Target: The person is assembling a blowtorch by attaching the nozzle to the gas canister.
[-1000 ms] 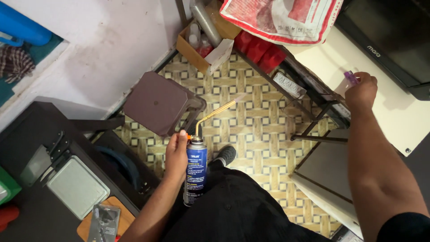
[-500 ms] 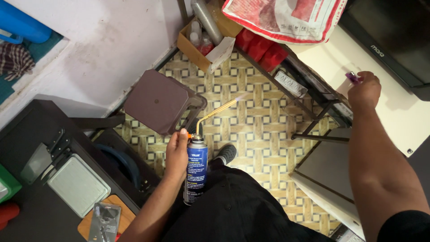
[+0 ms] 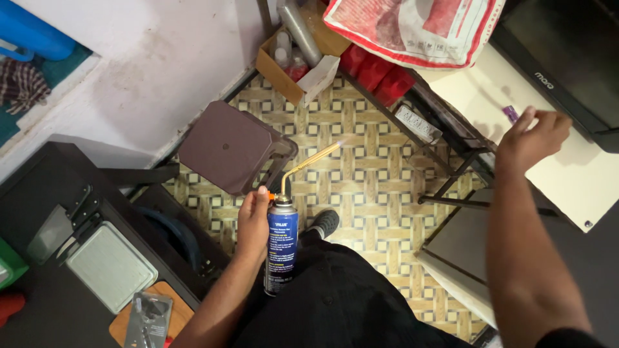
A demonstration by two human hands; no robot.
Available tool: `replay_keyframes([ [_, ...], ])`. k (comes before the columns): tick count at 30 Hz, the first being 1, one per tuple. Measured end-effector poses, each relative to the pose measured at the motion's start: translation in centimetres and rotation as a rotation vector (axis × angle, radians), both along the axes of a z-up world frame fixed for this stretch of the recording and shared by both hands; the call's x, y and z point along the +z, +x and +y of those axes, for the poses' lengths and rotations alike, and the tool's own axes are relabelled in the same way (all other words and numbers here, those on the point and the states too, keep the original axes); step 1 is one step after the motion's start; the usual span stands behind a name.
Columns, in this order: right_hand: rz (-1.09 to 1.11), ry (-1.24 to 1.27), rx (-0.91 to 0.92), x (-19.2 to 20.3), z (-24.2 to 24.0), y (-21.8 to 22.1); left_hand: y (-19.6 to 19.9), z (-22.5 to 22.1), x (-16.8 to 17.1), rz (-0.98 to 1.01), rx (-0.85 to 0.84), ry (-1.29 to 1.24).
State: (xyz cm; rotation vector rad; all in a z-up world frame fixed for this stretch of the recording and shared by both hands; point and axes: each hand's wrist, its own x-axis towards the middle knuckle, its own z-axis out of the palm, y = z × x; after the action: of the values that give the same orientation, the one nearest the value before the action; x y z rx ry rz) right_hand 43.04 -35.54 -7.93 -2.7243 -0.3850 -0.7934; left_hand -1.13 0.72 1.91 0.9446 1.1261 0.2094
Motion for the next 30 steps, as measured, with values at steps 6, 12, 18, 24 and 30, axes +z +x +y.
replay_keyframes([
  [6, 0.653, 1.025, 0.238, 1.0, 9.0, -14.1, -0.8, -0.2, -3.0, -0.182, 0.118, 0.093],
  [12, 1.239, 0.426, 0.753, 9.1, 19.6, -30.3, -0.7, -1.4, -3.1, -0.099, 0.169, 0.318],
  [18, 1.327, 0.403, 0.990, 10.2, 22.5, -33.9, -0.8, -2.9, -2.2, -0.057, 0.280, 0.435],
  [24, 1.303, 0.305, 1.001, 9.4, 23.9, -34.6, -1.9, -5.2, -3.0, -0.277, 0.426, 0.307],
  [30, 1.208, 0.078, 0.962, 6.8, 25.1, -35.8, -4.4, -5.8, -3.2, 0.030, 0.278, 0.561],
])
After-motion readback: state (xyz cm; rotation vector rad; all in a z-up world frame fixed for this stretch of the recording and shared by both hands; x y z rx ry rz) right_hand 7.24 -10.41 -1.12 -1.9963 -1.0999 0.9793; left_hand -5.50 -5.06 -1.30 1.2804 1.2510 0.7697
